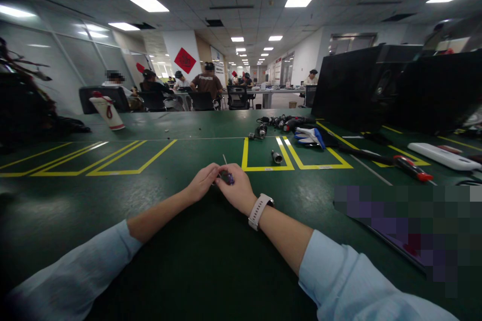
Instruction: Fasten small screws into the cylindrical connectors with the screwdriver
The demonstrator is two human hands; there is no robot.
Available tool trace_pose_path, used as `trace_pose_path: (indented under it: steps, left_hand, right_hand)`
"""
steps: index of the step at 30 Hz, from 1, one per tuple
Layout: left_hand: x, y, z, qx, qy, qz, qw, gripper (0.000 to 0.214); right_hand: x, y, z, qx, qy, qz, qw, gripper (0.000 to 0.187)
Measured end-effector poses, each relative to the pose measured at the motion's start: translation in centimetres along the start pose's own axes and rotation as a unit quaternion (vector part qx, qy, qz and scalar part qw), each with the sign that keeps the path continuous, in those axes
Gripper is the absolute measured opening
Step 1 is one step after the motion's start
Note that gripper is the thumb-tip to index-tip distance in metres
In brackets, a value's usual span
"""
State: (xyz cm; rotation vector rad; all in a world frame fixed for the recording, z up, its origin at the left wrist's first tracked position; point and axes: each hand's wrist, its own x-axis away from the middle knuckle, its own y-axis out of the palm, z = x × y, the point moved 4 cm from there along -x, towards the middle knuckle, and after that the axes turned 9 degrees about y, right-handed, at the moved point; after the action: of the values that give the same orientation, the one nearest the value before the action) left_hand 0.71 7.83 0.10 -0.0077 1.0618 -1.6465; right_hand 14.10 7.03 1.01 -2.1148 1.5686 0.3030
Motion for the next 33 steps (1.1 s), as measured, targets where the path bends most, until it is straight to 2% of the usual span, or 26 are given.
trace_pose_path:
  steps: [3,5,10,13,16,18,21,25,33]
  left_hand:
    - [0.2,0.5,0.6,0.002,-0.021,0.011,1.000,0.042]
    - [0.3,0.8,0.8,-0.001,-0.034,0.011,0.999,0.040]
    - [0.3,1.1,1.0,-0.020,-0.049,0.008,0.999,0.039]
    - [0.3,1.2,0.6,-0.072,-0.038,0.016,0.997,0.039]
    - [0.2,0.8,0.2,-0.137,-0.020,0.052,0.989,0.044]
    - [0.2,0.6,-0.1,-0.141,-0.032,0.065,0.987,0.047]
    - [0.2,0.5,-0.1,-0.130,-0.055,0.047,0.989,0.047]
    - [0.2,0.6,0.7,-0.147,-0.052,0.002,0.988,0.048]
    - [0.3,0.7,1.0,-0.142,-0.054,-0.009,0.988,0.048]
  right_hand:
    - [0.2,0.2,-0.8,0.057,-0.059,-0.005,0.997,0.028]
    - [0.3,0.3,-1.0,0.087,-0.075,-0.004,0.993,0.032]
    - [0.2,0.7,-0.9,0.152,-0.088,-0.018,0.984,0.027]
    - [-0.3,0.2,-0.5,0.218,-0.097,-0.018,0.971,0.023]
    - [-1.3,-1.3,0.7,0.321,-0.061,0.013,0.945,0.018]
    - [-2.0,-2.8,1.7,0.373,-0.025,0.040,0.926,0.016]
    - [-2.8,-4.7,2.9,0.406,0.005,0.068,0.911,0.014]
    - [-3.3,-6.4,4.0,0.458,0.041,0.091,0.883,0.012]
    - [-3.6,-8.2,4.3,0.531,0.077,0.122,0.835,0.010]
